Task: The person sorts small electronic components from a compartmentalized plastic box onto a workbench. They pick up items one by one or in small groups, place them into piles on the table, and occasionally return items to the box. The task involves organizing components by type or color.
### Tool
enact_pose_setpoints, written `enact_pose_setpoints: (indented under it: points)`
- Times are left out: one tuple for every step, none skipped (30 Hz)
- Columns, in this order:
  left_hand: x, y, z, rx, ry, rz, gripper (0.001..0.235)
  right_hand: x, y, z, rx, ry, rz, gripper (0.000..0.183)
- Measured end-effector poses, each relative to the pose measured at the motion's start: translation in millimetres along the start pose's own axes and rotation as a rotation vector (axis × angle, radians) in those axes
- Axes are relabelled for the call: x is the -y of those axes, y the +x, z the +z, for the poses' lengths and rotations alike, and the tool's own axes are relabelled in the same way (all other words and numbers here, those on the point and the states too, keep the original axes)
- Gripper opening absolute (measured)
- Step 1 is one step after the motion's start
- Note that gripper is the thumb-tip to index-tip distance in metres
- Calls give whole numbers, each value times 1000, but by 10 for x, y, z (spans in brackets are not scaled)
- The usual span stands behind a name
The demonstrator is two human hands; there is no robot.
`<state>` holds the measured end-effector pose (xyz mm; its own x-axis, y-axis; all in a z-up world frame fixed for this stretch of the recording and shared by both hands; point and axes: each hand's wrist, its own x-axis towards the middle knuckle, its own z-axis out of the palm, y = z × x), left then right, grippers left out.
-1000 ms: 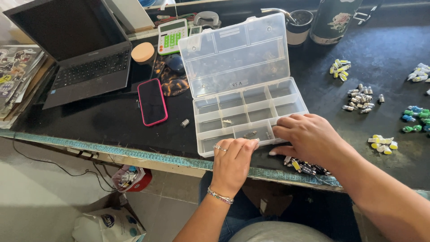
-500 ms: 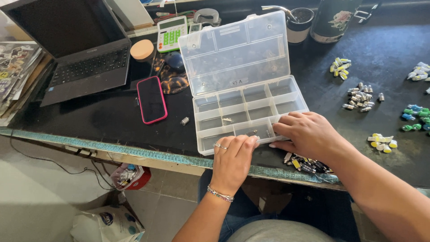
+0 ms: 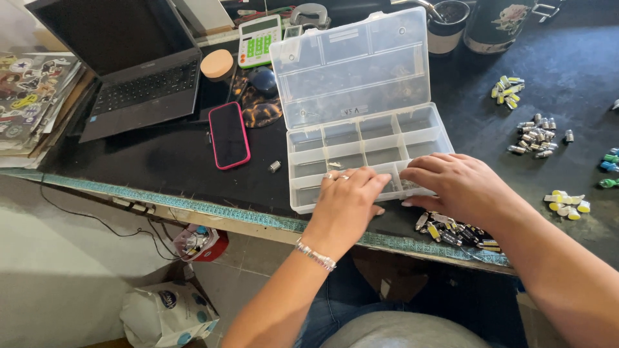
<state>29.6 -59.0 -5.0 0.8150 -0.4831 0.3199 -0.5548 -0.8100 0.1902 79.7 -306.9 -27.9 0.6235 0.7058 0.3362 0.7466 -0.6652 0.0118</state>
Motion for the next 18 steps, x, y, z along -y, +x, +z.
enact_pose_setpoints:
  points:
    - [-38,30,4,0,2,-1,61,0,3,-16,-2,1,-1,47]
    - [-76,60,9,1,18,-2,58,-1,6,-32,-15,11,-10,46]
    - [-115,89,14,2,33,-3,55,-1,8,-48,-27,21,-20,45]
    - [-137,105,34,3,35,-3,55,-3,11,-59,-29,23,-20,45]
    - [-159,123,57,-15,19,-20,48,-7,13,-68,-29,23,-26,45]
    - [-187,137,85,-30,1,-34,42,-6,1,-74,-28,25,-29,44]
    - [-176,148,81,-26,1,-33,42,-13,4,-68,-29,27,-26,44]
    - [-168,160,79,-11,-9,-22,41,-21,2,-65,-39,37,-31,43]
    - [-159,173,78,4,-19,-10,41,-28,0,-61,-49,47,-35,43]
    - [-151,177,68,7,-21,-9,41,-33,-2,-66,-48,48,-32,43]
    - [-142,180,56,29,-70,-8,37,-35,-3,-70,-34,49,-26,43]
    - [-128,178,41,52,-117,-8,34,-34,1,-72,-21,50,-20,44]
    - [-124,186,17,55,-117,-8,34,-33,-7,-68,-21,52,-18,44]
    - [-115,194,-11,85,-131,-6,32,-35,-4,-67,-28,58,-22,44]
    - [-108,200,-41,115,-144,-4,31,-35,0,-67,-35,63,-25,44]
    - [-89,220,-66,115,-141,-5,31,-37,0,-61,-37,64,-27,44]
    - [-71,239,-91,174,-151,-1,30,-39,-1,-56,-46,60,-30,44]
    - [-56,262,-114,232,-162,5,29,-43,-6,-55,-54,55,-32,44]
